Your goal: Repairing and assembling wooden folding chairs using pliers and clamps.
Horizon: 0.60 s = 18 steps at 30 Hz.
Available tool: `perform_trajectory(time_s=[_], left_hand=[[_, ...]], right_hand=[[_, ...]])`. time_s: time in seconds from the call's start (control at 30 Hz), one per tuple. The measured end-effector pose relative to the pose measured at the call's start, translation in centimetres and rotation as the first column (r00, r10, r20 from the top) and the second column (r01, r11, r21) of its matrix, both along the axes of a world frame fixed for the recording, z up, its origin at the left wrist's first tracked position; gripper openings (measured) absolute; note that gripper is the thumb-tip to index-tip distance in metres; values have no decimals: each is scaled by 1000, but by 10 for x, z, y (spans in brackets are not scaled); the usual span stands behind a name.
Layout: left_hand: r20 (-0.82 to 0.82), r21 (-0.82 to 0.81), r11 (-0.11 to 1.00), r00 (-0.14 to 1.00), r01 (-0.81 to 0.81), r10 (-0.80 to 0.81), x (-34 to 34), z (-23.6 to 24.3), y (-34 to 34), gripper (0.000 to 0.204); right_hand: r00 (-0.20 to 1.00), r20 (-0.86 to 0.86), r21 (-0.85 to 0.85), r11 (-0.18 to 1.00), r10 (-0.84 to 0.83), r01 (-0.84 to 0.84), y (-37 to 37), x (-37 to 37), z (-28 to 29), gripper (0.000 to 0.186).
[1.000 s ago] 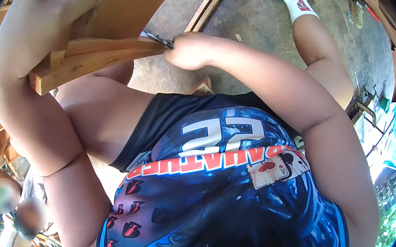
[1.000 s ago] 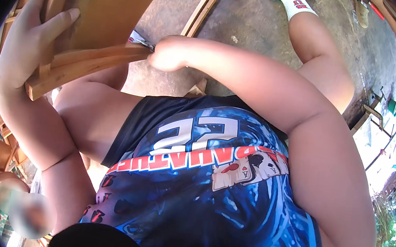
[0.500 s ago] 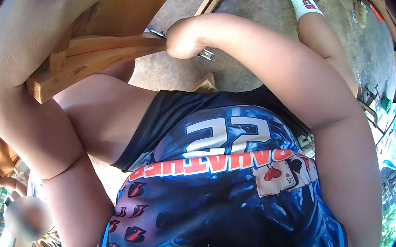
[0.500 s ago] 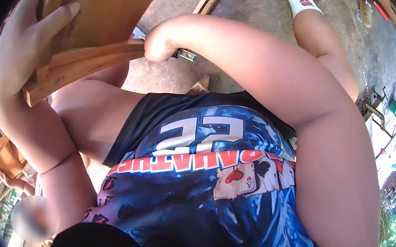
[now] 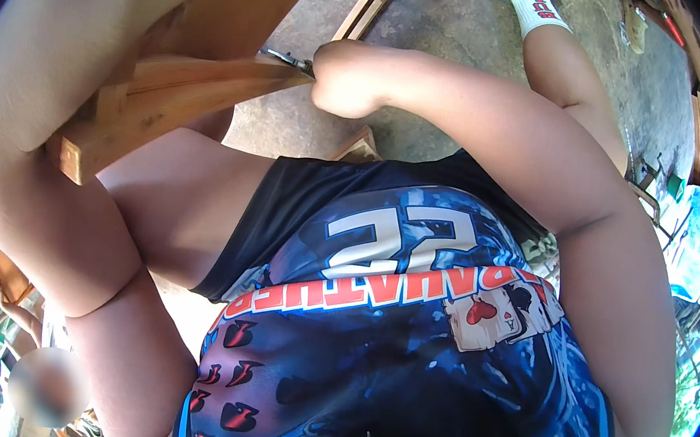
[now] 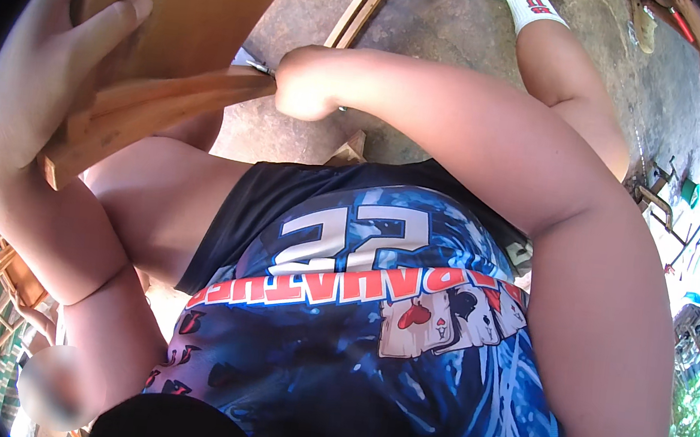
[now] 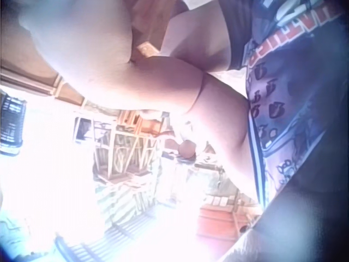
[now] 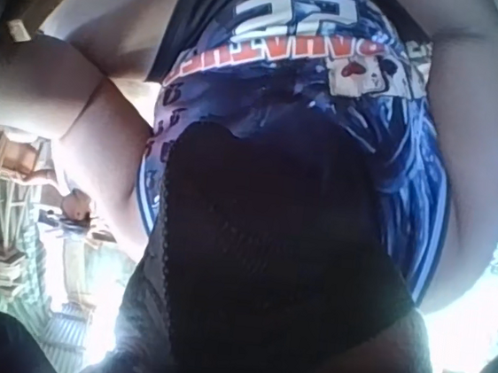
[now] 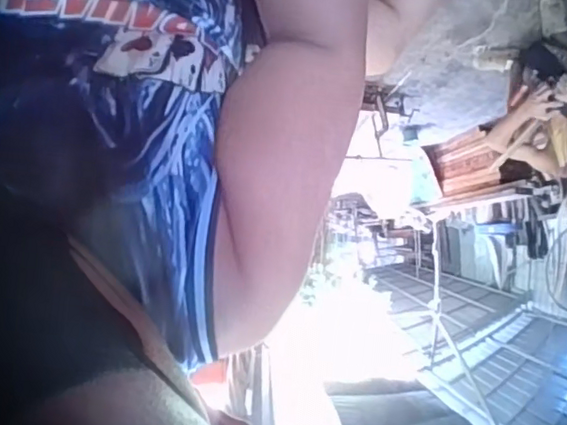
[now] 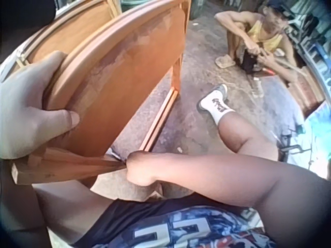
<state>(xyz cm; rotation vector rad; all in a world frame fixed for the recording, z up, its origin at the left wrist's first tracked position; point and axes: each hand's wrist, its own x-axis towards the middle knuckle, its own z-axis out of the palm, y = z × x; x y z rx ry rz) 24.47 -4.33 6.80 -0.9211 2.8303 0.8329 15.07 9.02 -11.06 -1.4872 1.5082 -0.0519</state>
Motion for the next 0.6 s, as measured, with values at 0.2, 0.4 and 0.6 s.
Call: perform_trajectory(time_s=[0.2,0.4,0.6], left_hand=[[2,0,1000,1000,6,-6,-5,0,12,58],[8,-6,1000,1000,4,-4,9,1,-15,58],[1,8,1000,1000,7,-7,2,0,-3,58]], right_hand=[[999,12,29,998,-53,53,11,2,-15,29],[963,108,-158,952,-246,261,30,9,-71,33],[951,221,-290,917,-216,275,27,6,-76,33]])
